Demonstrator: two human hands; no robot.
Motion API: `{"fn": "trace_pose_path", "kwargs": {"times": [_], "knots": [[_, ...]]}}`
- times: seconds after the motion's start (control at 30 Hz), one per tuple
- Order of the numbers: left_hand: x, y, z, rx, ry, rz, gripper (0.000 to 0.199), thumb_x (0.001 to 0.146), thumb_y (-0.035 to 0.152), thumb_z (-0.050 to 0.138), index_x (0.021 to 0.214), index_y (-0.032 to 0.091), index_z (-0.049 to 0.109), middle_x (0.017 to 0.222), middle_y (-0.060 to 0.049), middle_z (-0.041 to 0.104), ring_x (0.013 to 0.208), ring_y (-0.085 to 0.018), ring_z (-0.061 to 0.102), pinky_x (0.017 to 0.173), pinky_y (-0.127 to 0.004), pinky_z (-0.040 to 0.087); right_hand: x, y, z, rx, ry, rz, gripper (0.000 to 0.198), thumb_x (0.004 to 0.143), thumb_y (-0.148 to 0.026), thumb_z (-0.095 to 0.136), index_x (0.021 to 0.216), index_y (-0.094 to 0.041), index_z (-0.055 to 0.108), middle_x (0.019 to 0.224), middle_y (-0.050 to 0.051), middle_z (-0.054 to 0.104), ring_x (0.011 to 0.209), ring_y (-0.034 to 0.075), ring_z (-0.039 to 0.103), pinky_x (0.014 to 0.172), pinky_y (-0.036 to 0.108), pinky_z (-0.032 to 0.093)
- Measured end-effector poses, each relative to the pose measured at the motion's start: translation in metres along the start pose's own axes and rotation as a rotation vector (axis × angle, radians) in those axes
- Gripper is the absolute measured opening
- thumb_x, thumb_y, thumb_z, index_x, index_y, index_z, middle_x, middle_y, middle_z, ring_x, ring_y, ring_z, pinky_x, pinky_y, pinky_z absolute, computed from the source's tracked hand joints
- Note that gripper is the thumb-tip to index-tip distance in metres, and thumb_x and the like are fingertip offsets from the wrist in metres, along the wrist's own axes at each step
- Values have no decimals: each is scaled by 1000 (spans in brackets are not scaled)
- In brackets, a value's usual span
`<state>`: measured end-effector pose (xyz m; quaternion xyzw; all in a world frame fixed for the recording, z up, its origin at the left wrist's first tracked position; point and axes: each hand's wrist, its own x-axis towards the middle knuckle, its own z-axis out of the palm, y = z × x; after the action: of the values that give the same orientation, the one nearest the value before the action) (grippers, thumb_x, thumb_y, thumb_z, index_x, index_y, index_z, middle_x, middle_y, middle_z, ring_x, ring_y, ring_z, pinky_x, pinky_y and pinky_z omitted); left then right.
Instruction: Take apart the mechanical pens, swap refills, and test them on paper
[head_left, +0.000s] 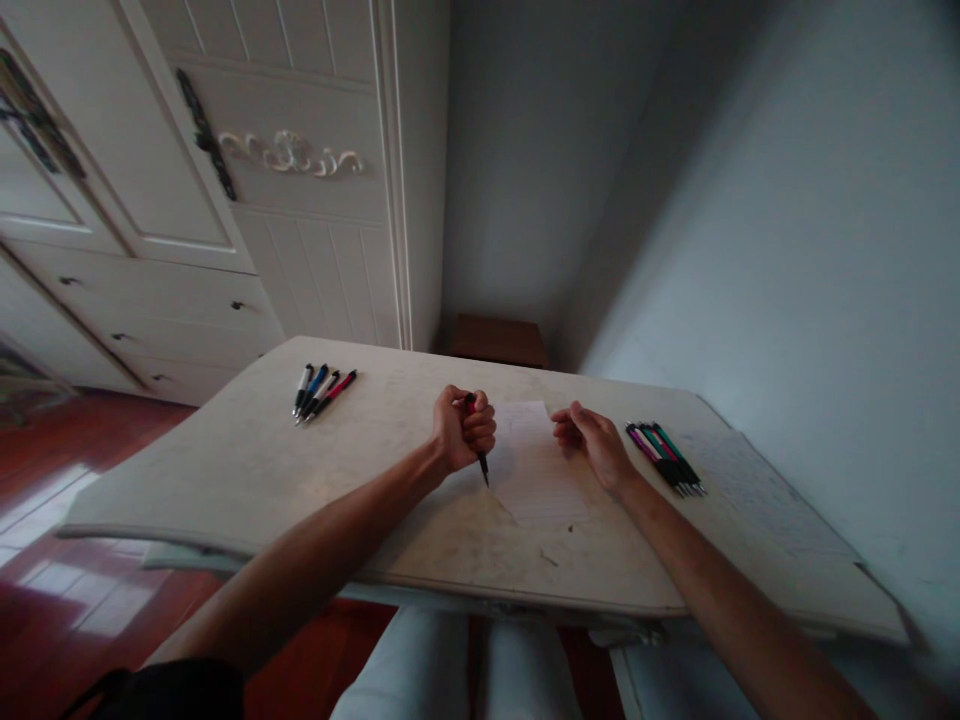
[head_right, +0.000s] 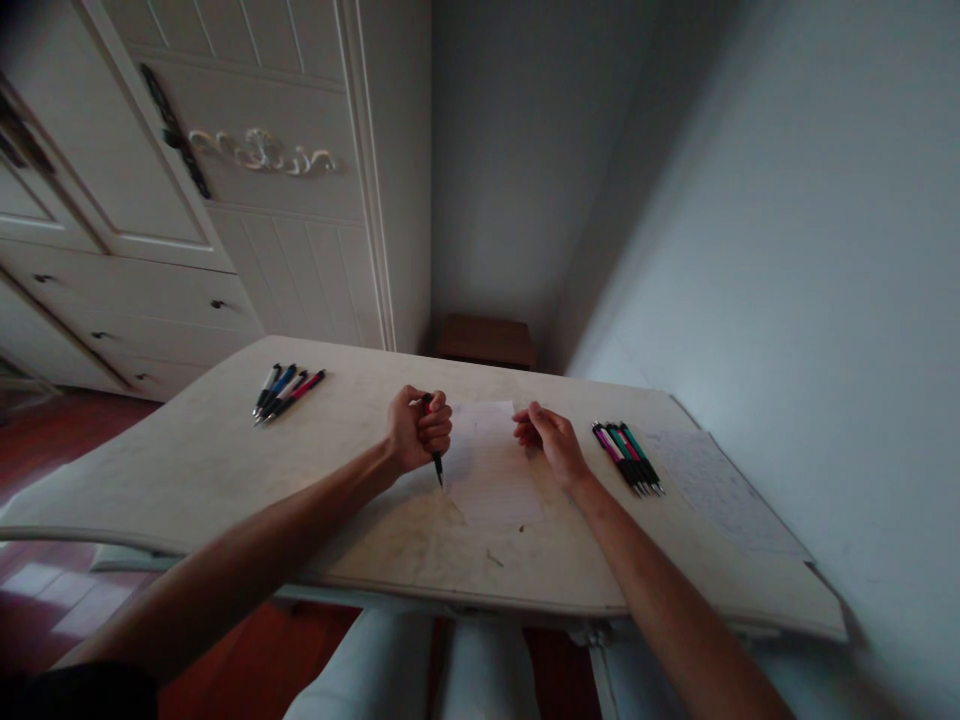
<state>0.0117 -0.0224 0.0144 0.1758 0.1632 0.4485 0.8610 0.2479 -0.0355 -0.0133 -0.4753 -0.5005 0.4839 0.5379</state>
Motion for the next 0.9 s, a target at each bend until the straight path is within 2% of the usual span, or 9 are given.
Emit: {"fn": "trace_pose_path", "kwargs": {"times": [0.3,0.57,0.9], "knots": [[3,1,-6,-6,-71,3,23,74,29,45,55,17,48,50,9,8,36,-6,7,32,-15,11,-1,-2,0,5,-7,11,55,71,-69,68,79,-15,73,66,5,68,59,13,60,58,26,48],[1,2,-1,-31,-90,-4,24,75,29,43,55,16,49,51,9,6,38,-6,5,34,-16,8,-1,-2,0,0,-29,19,53,73,-68,67,79,-16,73,67,5,68,59,13,60,58,26,48],[-4,2,4,-101,-38,33,27,80,30,43,56,17,44,51,10,7,38,-5,4,34,-15,8,0,-3,-1,-11,-34,27,54,71,-68,68,80,-15,72,67,4,67,59,13,59,57,26,47]]}}
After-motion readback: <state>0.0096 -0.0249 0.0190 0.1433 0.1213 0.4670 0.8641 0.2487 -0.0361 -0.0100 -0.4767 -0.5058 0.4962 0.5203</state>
